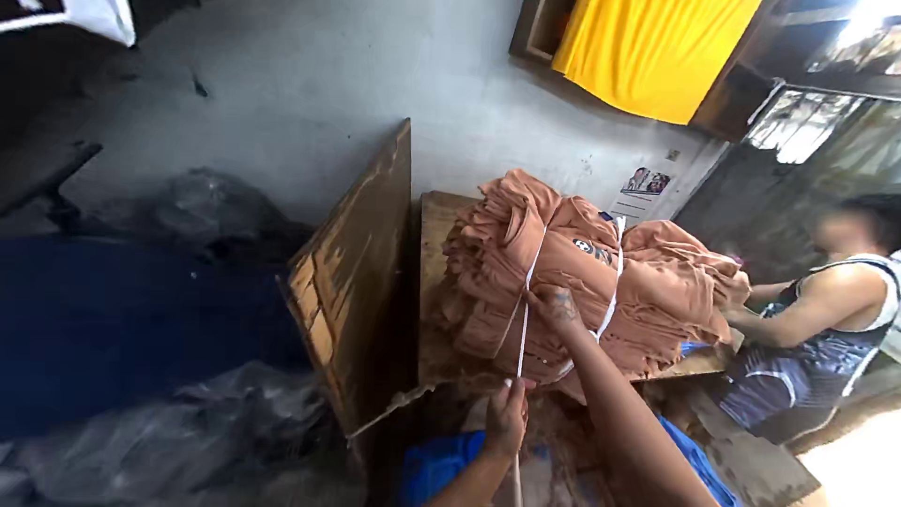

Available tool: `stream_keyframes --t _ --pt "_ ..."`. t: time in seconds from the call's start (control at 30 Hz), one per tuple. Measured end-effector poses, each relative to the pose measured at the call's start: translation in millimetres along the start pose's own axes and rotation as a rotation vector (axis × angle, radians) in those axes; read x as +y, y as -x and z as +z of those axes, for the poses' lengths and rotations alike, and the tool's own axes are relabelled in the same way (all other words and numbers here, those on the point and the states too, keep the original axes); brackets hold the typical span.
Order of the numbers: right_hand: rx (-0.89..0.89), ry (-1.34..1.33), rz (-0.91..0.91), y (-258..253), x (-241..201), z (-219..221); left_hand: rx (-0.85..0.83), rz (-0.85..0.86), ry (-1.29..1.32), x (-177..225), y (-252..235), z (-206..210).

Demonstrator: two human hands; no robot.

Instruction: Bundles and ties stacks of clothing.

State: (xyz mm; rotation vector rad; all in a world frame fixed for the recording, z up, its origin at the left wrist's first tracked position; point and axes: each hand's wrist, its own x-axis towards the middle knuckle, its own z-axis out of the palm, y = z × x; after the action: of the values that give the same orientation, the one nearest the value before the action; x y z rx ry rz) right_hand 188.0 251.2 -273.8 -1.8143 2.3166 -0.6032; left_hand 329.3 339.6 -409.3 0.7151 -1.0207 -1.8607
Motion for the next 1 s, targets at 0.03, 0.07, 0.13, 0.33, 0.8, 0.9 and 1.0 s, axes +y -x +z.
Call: stream_keyframes --t 0.03,0.07,0.13,0.33,0.8,0.9,1.0 --pt "-0.041 0.061 0.004 0.5 -5.7 -2.2 0.006 -0.016 -0.025 1.9 1.0 -0.4" --pt "-0.072 0.111 0.006 0.9 -10.2 -3.4 0.019 -0.024 -0.062 4.6 2.3 -0.7" --pt "-0.098 0.183 0.001 0.8 -11.5 -2.2 0.077 0.000 -0.117 11.0 3.1 -5.7" --pt "-0.140 0.241 -0.122 -10.2 1.4 -7.4 0.241 0.197 0.367 62.7 -13.9 -124.4" --pt "-0.025 0.156 -0.312 -27.3 28.5 -0.5 -0.025 0.376 0.081 91.6 -134.7 -26.8" --pt "0.021 0.125 -0.364 -31.1 33.2 -0.1 0.112 0.261 -0.195 57.5 -152.9 -11.9" --pt "0.051 0.109 -0.393 -36.3 36.1 1.0 0.313 0.438 -0.443 27.1 -159.9 0.3"
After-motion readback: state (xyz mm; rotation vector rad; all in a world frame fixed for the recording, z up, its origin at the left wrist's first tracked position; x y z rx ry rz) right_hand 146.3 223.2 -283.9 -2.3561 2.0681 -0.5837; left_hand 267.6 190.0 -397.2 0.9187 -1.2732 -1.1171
